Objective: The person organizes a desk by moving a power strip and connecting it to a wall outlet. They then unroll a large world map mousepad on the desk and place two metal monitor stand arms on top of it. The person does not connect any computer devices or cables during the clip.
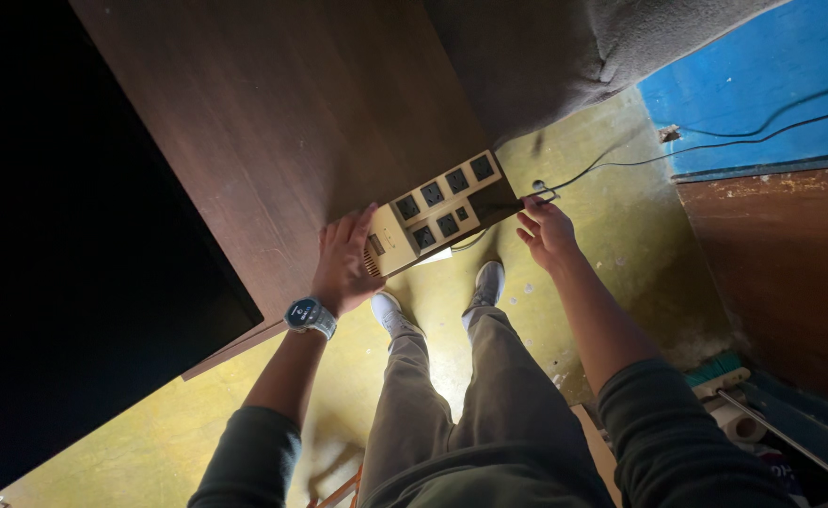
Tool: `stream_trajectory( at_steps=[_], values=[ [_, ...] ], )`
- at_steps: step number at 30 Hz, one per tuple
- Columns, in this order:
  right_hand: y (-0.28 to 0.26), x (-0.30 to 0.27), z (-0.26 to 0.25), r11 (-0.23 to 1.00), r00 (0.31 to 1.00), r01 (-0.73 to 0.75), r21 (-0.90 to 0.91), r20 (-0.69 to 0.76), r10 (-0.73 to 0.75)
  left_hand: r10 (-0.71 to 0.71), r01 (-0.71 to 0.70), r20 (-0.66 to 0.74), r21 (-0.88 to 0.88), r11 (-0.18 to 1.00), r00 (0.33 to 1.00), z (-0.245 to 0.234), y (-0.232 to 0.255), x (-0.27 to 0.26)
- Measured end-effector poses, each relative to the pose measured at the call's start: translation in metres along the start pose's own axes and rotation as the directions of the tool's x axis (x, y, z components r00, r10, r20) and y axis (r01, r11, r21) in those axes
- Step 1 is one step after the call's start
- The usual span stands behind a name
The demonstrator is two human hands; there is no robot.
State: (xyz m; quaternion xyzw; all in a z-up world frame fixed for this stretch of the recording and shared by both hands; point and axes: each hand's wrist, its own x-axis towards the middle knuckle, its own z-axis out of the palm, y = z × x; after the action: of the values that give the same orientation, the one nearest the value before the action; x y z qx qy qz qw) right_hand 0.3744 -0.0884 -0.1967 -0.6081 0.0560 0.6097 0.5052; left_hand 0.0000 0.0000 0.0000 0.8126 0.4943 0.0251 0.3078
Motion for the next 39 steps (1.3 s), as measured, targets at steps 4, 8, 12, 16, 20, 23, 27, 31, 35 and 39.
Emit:
stream_trajectory(
  at_steps=[4, 8, 12, 16, 20, 23, 27, 31, 35, 39],
  values=[
    [0.002, 0.001, -0.002, 1.000, 1.000, -0.008, 0.008, 0.026, 0.008, 0.016, -0.015, -0.029, 0.009, 1.000, 0.999, -0.003, 0.003, -0.002],
    [0.002, 0.006, -0.006, 0.999, 0.999, -0.038, 0.016, 0.005, 0.038, -0.008, 0.009, -0.025, 0.029, 1.000, 1.000, -0.005, 0.010, -0.004],
    [0.002, 0.012, -0.006, 0.998, 0.998, -0.066, 0.006, -0.007, 0.066, -0.130, 0.127, 0.035, 0.089, 0.988, 0.991, -0.006, 0.023, -0.003],
    [-0.002, 0.016, -0.006, 0.992, 0.992, -0.121, -0.036, -0.033, 0.120, -0.214, 0.215, -0.029, 0.064, 0.974, 0.976, 0.001, 0.036, -0.022],
    [-0.005, 0.021, -0.007, 0.968, 0.985, -0.173, -0.183, -0.038, 0.169, -0.230, 0.228, -0.217, -0.034, 0.973, 0.949, 0.028, 0.062, -0.092],
    [-0.002, 0.025, -0.024, 0.945, 0.980, -0.194, -0.265, -0.021, 0.195, -0.370, 0.358, -0.166, -0.098, 0.929, 0.914, 0.065, 0.087, -0.152],
    [0.004, 0.017, -0.063, 0.864, 0.972, -0.196, -0.464, 0.021, 0.232, -0.553, 0.546, -0.057, -0.108, 0.831, 0.831, 0.119, 0.115, -0.226],
    [0.001, -0.020, -0.113, 0.695, 0.981, -0.118, -0.710, 0.025, 0.193, -0.753, 0.748, 0.008, -0.125, 0.652, 0.658, 0.171, 0.127, -0.276],
    [-0.010, -0.071, -0.169, 0.492, 0.995, -0.054, -0.869, -0.004, 0.101, -0.809, 0.806, 0.046, -0.133, 0.576, 0.586, 0.215, 0.128, -0.294],
    [-0.020, -0.113, -0.221, 0.427, 0.987, -0.140, -0.893, -0.092, 0.129, -0.765, 0.740, 0.001, -0.254, 0.623, 0.644, 0.244, 0.129, -0.291]
  ],
)
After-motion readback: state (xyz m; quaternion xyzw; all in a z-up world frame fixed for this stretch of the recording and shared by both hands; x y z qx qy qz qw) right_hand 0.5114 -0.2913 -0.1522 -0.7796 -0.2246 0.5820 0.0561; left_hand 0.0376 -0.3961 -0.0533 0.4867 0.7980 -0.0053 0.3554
